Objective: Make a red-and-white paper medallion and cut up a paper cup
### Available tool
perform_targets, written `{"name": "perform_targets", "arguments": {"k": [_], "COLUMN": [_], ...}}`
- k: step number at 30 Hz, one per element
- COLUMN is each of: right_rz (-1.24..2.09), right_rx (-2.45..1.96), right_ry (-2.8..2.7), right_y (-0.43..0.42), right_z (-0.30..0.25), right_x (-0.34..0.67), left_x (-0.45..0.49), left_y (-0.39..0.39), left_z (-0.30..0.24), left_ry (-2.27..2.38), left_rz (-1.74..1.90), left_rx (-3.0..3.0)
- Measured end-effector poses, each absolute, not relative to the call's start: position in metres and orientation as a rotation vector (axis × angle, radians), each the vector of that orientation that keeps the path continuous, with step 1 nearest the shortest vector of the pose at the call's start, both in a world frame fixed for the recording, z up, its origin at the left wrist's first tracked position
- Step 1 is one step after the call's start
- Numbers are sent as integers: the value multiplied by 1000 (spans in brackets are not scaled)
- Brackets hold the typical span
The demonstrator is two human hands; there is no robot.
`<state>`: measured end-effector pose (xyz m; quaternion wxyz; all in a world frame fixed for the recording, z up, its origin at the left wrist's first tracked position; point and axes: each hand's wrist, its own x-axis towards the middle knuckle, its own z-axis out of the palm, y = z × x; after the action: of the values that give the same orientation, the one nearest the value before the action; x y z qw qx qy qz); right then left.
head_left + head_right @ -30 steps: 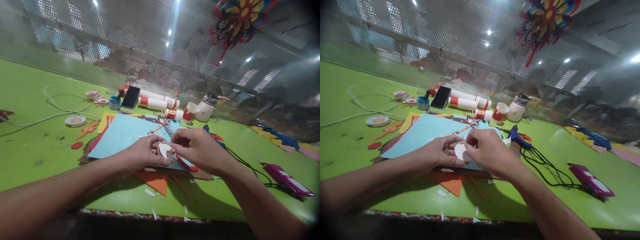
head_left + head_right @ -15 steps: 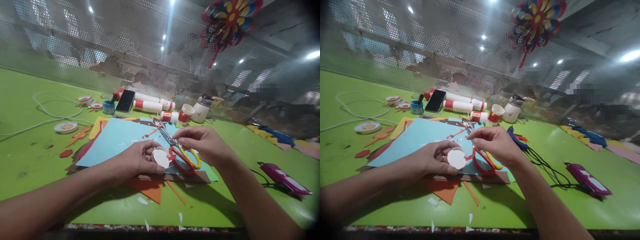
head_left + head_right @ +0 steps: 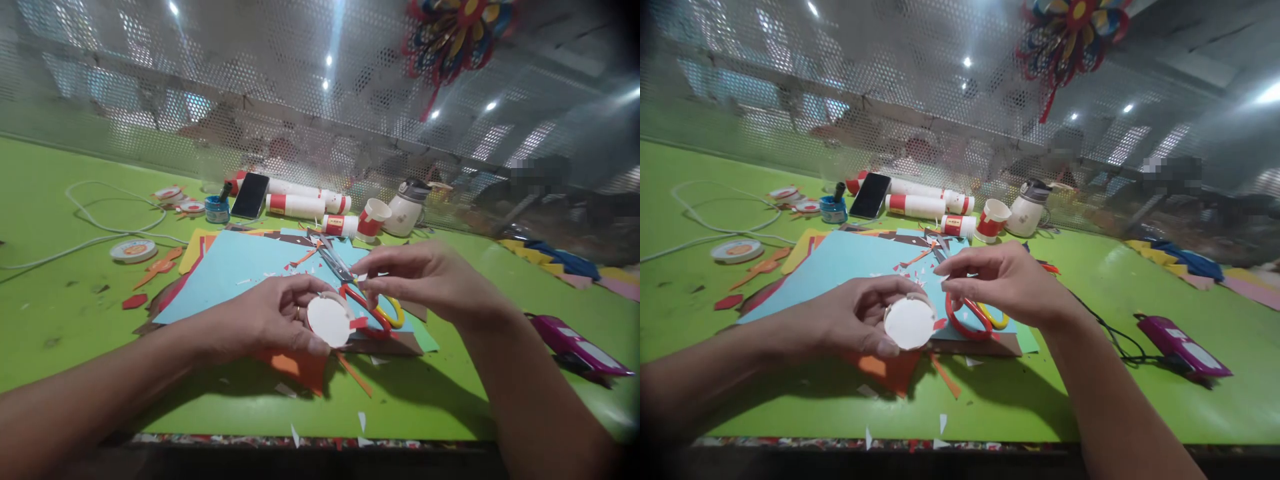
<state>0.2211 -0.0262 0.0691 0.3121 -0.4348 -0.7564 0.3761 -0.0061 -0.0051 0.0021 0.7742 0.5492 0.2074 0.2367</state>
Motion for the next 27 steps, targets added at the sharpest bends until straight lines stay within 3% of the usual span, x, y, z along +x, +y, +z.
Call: {"name": "perform_targets", "arguments": {"k": [7,16,27], "right_rz": [715,366,482], "right_rx": [-908,-967,-1036], "right_ry": [-2342,-2373,-2413], "right_y": [-37,-48,-50], "right_z": [74,73,72], "right_x": [219,212,210], "left_x": [-10,-10,-9], "left_y": [-5,-9,-9], "left_z": [2,8,1], "left_ry": [371,350,352], "left_rz": [422,308,333], "left_rx": [1216,1211,1167]}}
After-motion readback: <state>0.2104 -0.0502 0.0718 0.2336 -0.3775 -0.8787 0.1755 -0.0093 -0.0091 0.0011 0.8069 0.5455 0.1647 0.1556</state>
